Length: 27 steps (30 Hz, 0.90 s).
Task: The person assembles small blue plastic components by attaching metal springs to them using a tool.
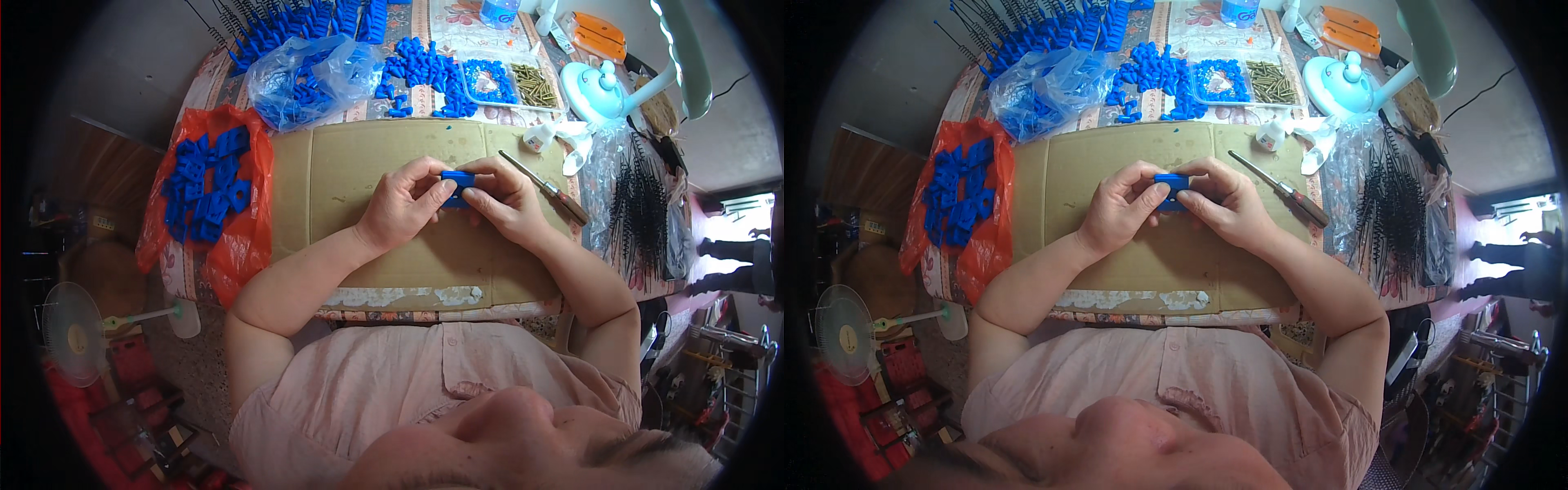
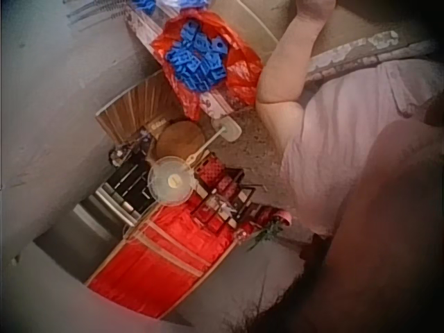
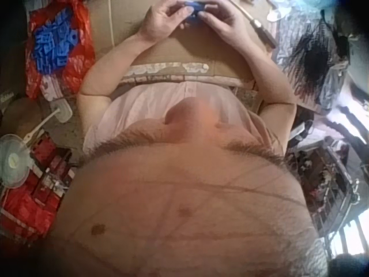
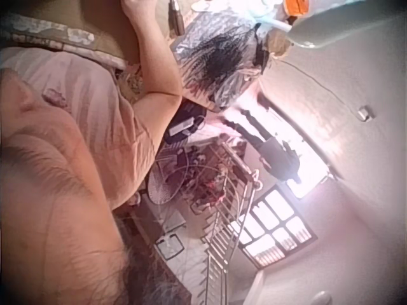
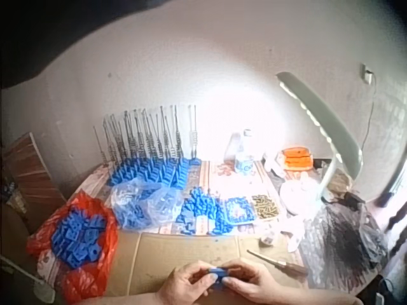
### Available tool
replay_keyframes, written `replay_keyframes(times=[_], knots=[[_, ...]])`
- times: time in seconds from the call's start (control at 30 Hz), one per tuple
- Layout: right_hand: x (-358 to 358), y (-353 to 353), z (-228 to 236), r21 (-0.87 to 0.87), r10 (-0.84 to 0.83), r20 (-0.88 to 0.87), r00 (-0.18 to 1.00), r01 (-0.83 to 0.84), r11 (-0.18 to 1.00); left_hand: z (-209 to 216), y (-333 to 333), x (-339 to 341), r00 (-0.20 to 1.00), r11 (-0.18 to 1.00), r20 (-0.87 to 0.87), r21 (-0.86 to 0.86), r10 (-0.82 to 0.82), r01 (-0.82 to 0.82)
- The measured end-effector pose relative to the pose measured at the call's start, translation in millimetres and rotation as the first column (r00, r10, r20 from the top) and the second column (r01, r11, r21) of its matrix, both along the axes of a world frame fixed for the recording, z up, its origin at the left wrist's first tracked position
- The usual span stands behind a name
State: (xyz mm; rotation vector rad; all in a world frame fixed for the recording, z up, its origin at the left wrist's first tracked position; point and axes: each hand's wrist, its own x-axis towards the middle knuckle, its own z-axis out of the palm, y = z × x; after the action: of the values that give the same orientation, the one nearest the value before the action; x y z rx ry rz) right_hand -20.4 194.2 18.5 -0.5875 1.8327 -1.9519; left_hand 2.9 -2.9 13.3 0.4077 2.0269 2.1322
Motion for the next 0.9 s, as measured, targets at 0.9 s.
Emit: replay_keyframes(times=[0.9], knots=[[-0.8,0.0,-0.6,0.006,0.005,-0.015,1.000,-0.005,1.000,0.9,0.4,0.1,1.000,1.000,-0.012,-0.001,0.003,-0.003]])
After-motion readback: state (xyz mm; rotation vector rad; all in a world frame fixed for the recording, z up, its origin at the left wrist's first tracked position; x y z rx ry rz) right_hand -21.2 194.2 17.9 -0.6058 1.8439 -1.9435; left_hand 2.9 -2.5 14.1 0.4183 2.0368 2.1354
